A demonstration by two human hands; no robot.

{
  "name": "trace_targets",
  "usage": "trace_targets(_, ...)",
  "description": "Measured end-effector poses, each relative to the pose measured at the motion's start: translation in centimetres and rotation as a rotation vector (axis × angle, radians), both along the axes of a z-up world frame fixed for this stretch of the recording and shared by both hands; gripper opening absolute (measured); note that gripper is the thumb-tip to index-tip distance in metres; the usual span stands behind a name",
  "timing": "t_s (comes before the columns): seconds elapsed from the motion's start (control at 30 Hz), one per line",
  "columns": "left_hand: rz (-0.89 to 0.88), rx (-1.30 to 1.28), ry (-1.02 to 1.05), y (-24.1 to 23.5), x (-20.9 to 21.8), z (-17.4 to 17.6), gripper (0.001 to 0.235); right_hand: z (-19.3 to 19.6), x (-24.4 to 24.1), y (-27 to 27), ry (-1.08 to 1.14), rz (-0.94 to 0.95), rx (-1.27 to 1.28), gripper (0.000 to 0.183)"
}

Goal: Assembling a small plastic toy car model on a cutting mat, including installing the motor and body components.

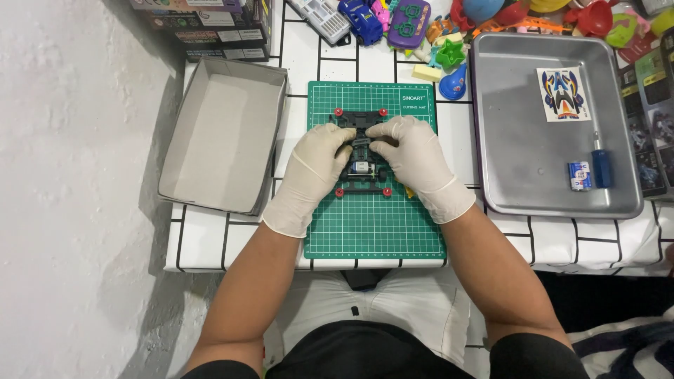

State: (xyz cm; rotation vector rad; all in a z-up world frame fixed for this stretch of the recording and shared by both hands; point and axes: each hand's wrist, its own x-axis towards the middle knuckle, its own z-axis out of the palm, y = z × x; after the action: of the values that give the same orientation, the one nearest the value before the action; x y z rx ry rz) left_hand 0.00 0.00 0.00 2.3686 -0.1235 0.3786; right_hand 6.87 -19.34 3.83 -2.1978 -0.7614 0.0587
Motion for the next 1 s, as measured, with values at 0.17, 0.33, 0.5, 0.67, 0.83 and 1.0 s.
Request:
trace_targets(0.17, -0.001, 0.013, 0.002, -0.1, 0.0, 0.2, 0.021, 1.0, -0.1, -0.7, 0.046, -0.054, -0.035, 0.026)
trace_targets(0.33, -0.010, 0.013, 0.013, -0.2, -0.2, 0.5, 0.022, 1.5, -0.5, -1.1, 0.085, -0.068, -0.054, 0.027)
trace_targets(0.5, -0.014, -0.023, -0.007, -0.2, -0.2, 0.5, 0.022, 2.1, -0.9, -0.5, 0.070, -0.047, -0.040, 0.023)
trace_targets(0.67, -0.003, -0.025, -0.005, -0.3, -0.1, 0.4, 0.022, 1.1, -0.6, -0.6, 0.059, -0.040, -0.038, 0.022)
trace_targets(0.83, 0.010, -0.028, 0.002, -0.5, 0.0, 0.3, 0.022, 0.3, -0.2, -0.5, 0.023, -0.044, -0.047, 0.018)
trace_targets(1.0, 0.027, -0.045, 0.008, -0.6, 0.2, 0.3, 0.022, 0.0, 0.0, -0.4, -0.029, -0.035, -0.070, 0.015)
